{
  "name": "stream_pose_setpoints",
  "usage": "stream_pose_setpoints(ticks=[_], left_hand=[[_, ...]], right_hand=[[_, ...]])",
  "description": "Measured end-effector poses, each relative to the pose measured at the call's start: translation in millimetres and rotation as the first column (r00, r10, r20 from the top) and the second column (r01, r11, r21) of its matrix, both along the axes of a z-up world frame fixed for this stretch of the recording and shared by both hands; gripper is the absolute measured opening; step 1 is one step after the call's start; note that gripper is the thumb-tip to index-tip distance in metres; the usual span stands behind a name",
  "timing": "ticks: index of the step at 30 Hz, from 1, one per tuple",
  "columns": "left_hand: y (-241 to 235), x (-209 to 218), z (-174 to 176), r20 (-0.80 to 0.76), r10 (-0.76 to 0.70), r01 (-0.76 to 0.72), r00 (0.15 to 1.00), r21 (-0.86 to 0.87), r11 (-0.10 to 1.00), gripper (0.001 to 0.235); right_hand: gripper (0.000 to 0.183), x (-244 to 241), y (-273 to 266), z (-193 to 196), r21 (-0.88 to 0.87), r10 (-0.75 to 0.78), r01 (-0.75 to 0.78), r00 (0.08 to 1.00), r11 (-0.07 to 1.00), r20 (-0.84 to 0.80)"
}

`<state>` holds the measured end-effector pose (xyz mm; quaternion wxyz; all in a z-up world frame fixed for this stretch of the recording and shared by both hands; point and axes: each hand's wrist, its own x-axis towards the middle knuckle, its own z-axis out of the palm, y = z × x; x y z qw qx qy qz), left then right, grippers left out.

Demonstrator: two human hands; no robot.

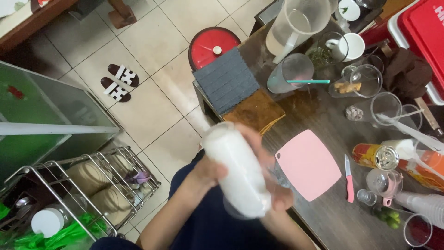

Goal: The person adds lime wedges to a plastic cup with liquid, stirs with a spoon, and inserts a straw. They place the cup on a side counter, then wipe the cutting board and countertop with cloths. Finally, they dry a plastic cup with a white cloth.

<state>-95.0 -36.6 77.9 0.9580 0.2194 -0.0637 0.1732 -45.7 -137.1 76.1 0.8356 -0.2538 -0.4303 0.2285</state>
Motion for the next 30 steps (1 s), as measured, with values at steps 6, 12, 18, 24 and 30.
stream_pose_setpoints(ticks=[6,12,18,24,30], left_hand=[[12,-30,38,-0.358,0.32,-0.209,0.877,0.316,0.926,0.115],[-1,-26,54,-0.539,0.408,-0.205,0.736,0.397,0.895,0.04],[5,-28,31,-0.124,0.098,-0.077,0.987,0.16,0.984,0.043],[-9,-34,42,0.207,-0.128,0.134,0.97,-0.015,0.991,0.042],[1,-29,24,-0.085,0.146,-0.131,0.986,0.16,0.978,0.092]], right_hand=[[0.106,9,-13,15,-0.515,0.189,0.248,0.732,0.82,0.654],[0.062,-2,-14,16,-0.486,0.255,0.026,0.826,0.874,0.503],[0.111,-44,-186,-199,-0.499,0.2,-0.02,0.93,0.866,0.309],[0.088,-50,-249,-332,-0.398,0.165,-0.08,0.969,0.914,0.184],[0.08,-23,-154,-200,-0.281,0.128,-0.108,0.99,0.954,0.056]])
